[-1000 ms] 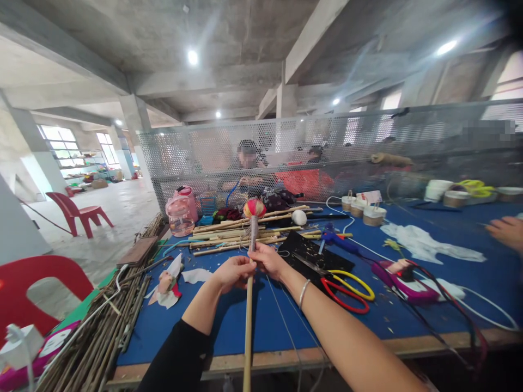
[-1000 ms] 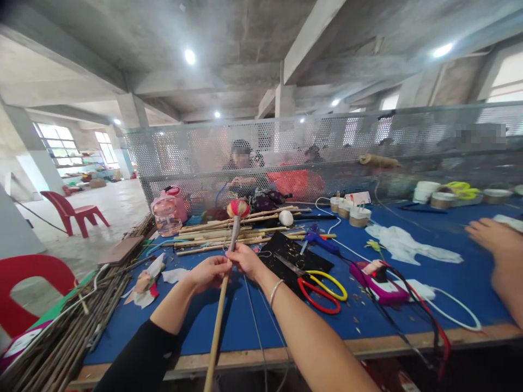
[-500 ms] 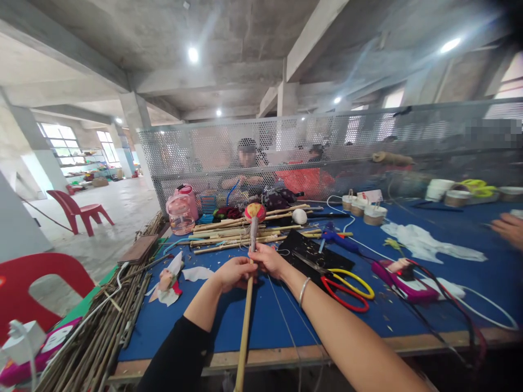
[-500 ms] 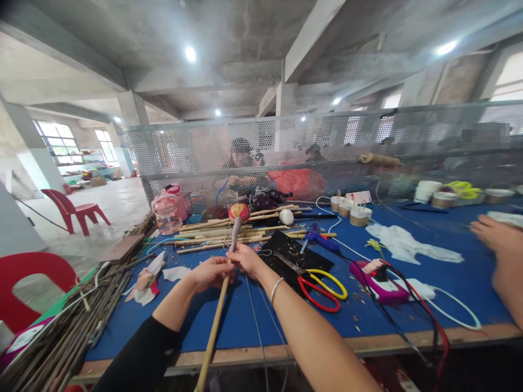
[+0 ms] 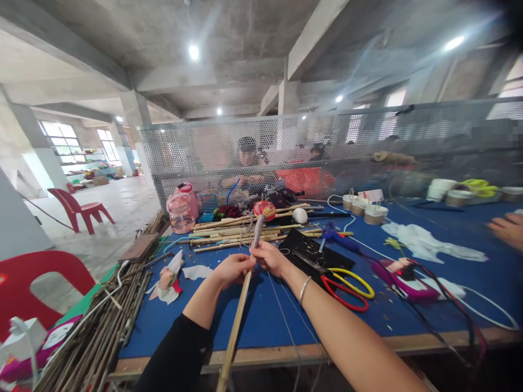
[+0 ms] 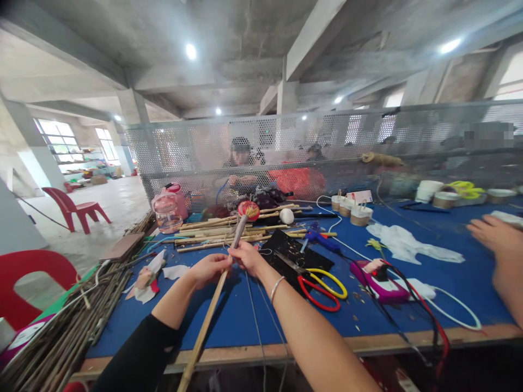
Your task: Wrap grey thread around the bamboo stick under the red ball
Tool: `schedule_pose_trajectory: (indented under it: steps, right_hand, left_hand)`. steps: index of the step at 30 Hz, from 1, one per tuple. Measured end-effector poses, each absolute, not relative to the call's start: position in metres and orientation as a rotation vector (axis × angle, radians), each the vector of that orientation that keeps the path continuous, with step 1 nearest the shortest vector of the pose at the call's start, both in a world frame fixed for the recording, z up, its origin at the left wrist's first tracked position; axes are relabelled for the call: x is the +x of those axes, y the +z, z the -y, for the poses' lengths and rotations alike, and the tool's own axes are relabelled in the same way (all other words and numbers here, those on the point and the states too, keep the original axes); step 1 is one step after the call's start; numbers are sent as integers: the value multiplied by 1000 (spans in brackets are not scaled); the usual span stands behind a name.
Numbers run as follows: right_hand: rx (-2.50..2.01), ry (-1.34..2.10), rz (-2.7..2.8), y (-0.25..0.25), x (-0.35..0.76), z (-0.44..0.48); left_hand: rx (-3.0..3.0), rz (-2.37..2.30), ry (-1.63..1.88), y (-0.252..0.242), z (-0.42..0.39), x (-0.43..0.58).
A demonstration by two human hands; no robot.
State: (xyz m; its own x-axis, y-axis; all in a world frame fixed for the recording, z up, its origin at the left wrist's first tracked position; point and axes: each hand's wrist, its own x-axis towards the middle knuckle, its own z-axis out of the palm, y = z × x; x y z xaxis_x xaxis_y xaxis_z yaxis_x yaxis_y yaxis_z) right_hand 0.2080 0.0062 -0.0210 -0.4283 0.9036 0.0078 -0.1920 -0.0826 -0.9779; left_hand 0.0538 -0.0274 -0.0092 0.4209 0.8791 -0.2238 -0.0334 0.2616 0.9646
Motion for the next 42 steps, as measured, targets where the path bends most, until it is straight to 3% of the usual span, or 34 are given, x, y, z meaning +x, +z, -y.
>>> schedule_pose_trajectory:
  steps: [4,10,20,25,32,42]
  right_hand:
    - [-861,1632,1342,-23,206,-6]
    - [-696,1748,1242,-13,212,-4]
    - [-827,1639,1312,-22,206,-5]
    - [-791,1731,1328,-11,211,-6]
    - [-991,1549,1520,-4,206,-20]
    - [-783,1831,1330,-22,212,-17]
  left_hand:
    - [1245,-1044,829,-14,25,54]
    - [1104,-773,800,-5,29,55]
    - [1292,-966,870,-18,24,56]
    - [1166,-799,692,-5,22,50]
    - [1480,-1119,612,2,2,52]
    - [1176,-841,741,-16,11,50]
